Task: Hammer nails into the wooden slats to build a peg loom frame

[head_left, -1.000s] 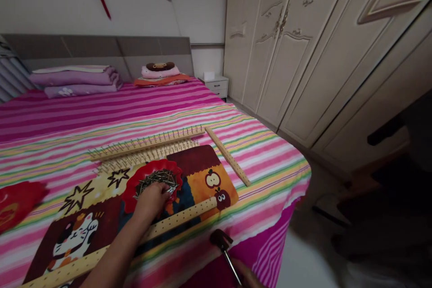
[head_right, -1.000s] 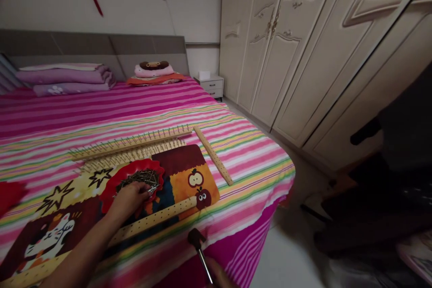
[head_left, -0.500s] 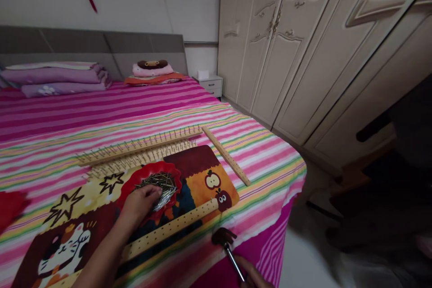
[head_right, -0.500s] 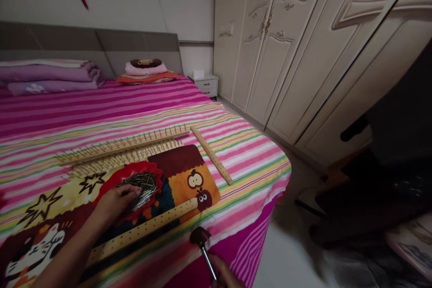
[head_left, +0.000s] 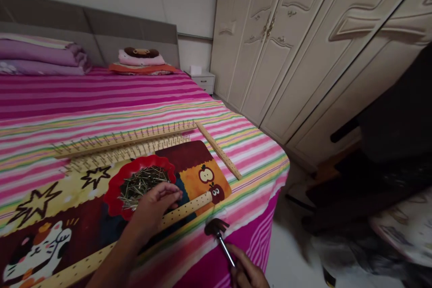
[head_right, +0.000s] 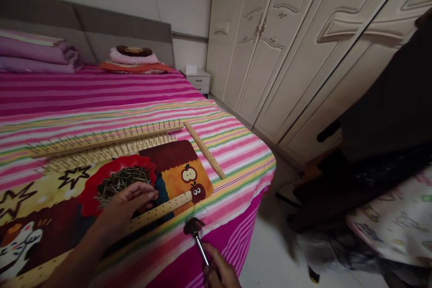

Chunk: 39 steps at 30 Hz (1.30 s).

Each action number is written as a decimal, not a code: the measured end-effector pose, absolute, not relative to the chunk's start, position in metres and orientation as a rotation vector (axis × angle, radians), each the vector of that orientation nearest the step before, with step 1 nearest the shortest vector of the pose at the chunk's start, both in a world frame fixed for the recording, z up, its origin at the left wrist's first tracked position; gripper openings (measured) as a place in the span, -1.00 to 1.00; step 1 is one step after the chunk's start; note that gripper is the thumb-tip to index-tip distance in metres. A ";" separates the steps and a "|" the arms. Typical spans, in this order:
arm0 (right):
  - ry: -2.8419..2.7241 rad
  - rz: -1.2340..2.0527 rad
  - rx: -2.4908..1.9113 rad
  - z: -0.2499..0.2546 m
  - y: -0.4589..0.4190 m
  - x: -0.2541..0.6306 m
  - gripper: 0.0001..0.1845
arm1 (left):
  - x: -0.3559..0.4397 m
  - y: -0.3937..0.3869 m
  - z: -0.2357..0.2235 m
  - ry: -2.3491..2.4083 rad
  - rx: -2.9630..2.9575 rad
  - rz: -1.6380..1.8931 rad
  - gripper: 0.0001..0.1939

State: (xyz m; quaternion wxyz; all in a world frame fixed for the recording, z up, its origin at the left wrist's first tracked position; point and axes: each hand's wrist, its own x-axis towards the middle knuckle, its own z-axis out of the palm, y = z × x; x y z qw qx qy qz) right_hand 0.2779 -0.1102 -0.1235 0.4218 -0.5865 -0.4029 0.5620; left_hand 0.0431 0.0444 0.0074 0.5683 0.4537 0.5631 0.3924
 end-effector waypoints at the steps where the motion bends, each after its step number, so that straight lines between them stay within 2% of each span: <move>1: -1.009 1.422 -1.456 -0.123 -0.110 0.278 -0.35 | 0.052 0.043 0.003 1.317 1.079 0.928 -0.66; 8: -1.041 1.417 -1.434 -0.108 -0.108 0.280 -0.50 | 0.087 0.044 -0.029 1.395 1.091 0.951 -0.66; 17: -1.082 1.439 -1.385 -0.103 -0.107 0.282 -0.62 | 0.094 0.051 -0.038 1.444 1.154 0.931 -0.64; 33: -1.156 1.416 -1.382 -0.109 -0.110 0.284 -0.62 | 0.099 0.048 -0.043 1.493 1.337 0.932 -0.70; 39: -1.085 1.408 -1.413 -0.108 -0.112 0.280 -0.55 | 0.100 0.046 -0.041 1.545 1.509 0.856 -0.73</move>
